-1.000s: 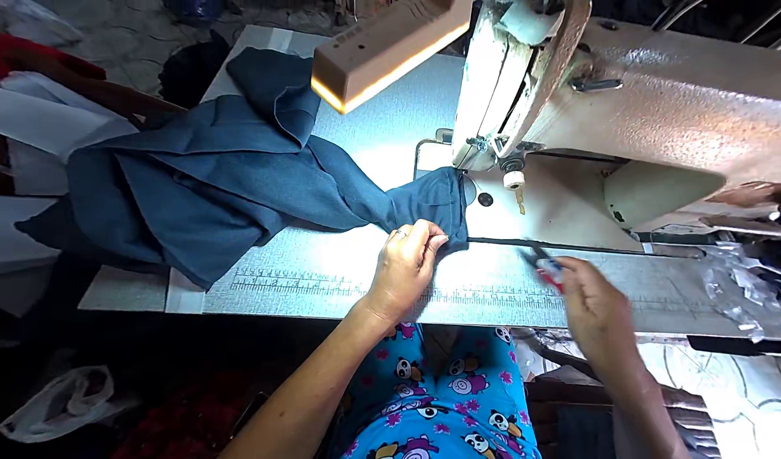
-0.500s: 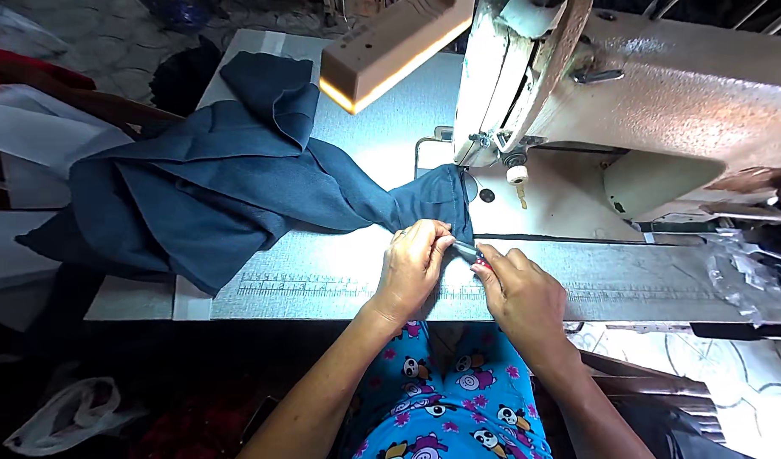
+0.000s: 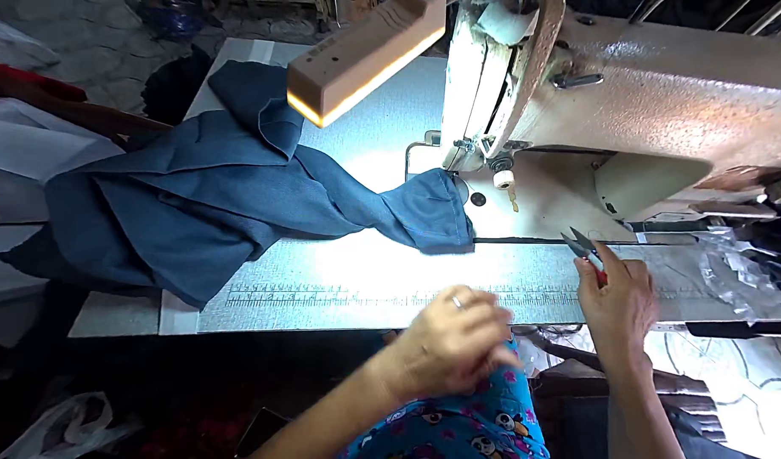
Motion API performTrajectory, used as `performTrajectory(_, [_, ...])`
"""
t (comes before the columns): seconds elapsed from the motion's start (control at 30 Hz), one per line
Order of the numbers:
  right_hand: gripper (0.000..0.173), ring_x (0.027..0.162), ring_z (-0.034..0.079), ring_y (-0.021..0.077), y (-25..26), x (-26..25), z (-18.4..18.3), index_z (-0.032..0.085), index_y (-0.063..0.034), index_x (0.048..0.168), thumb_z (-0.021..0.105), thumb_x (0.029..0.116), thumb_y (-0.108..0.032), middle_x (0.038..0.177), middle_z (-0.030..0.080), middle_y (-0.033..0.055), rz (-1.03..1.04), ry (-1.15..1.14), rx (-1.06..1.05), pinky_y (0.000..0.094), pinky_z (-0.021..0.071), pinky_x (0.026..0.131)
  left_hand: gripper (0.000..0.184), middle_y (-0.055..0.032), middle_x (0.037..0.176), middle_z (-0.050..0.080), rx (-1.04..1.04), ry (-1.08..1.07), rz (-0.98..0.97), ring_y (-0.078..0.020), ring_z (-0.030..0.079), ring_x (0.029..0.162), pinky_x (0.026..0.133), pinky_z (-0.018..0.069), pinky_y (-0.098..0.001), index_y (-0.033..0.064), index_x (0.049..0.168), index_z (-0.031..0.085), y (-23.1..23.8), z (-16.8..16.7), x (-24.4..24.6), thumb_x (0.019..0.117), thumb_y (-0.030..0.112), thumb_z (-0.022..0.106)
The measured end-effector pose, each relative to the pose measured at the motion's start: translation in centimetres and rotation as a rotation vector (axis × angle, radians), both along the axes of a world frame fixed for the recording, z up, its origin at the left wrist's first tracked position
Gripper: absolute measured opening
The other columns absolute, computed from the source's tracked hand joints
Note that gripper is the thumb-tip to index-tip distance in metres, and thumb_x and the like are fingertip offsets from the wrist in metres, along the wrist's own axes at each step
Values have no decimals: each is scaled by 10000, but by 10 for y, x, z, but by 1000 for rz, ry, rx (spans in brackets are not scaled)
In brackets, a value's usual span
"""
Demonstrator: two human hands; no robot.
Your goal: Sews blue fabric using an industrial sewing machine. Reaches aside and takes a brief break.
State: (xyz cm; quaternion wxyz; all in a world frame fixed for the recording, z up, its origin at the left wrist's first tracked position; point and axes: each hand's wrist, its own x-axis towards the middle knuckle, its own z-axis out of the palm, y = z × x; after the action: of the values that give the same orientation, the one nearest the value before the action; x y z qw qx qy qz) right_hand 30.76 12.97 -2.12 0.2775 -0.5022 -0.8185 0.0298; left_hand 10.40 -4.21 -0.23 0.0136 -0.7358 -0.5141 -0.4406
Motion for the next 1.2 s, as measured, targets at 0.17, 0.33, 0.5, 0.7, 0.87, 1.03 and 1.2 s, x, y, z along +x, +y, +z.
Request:
performTrajectory(0.17, [406,1004,593,592,5,-2,-5,691,-24,1299,562,1025,-294,1099,628,363,-12,2,21,714,413,803,319,-106,1247,718,-217,171,176,-316,673,1131,905,544,-490,49,1134,749,52,23,-77,939,-67,524])
performTrajectory(0.33, [388,1075,561,607,-1,-7,0,679,-29,1321,606,1002,-238,1192,608,366,-22,3,37,724,390,840,233,-126,1199,711,-407,380,132,-379,665,1067,824,542,-545,58,1095,757,72,14,-98,923,-29,628])
performTrajectory(0.5, [341,1063,617,467,-35,-62,10,744,-40,1219,625,908,-114,1178,665,249,353,171,-8,631,470,866,121,-119,1153,735,-308,272,78,-342,649,1162,910,512,-531,40,890,709,68,15,-108,916,79,597])
performTrajectory(0.7, [233,1122,596,396,-35,-130,2,789,-139,1123,678,923,-182,1208,676,152,548,207,-73,572,454,870,176,-114,874,665,-263,253,38,-319,633,884,778,480,-491,40,950,730,59,22,-129,919,164,609])
performTrajectory(0.87, [153,1077,606,373,-36,-132,-2,797,-136,916,648,911,-108,1089,704,131,493,118,124,550,414,874,115,-128,920,665,-294,190,100,-311,641,904,783,517,-484,32,934,732,50,15,-121,857,106,687])
performTrajectory(1.03, [170,1086,612,376,-37,-126,-6,807,-137,947,643,922,-102,1073,707,131,485,99,111,555,423,891,83,-136,894,675,-76,141,191,-296,648,880,765,529,-419,25,834,707,50,-14,-98,858,-13,637])
performTrajectory(1.2, [216,1005,626,305,-32,-125,-1,808,-93,963,597,915,-97,1017,710,98,522,275,-153,486,465,841,104,-106,936,734,-77,144,195,-279,688,937,781,540,-415,38,852,708,47,-13,-95,877,2,614])
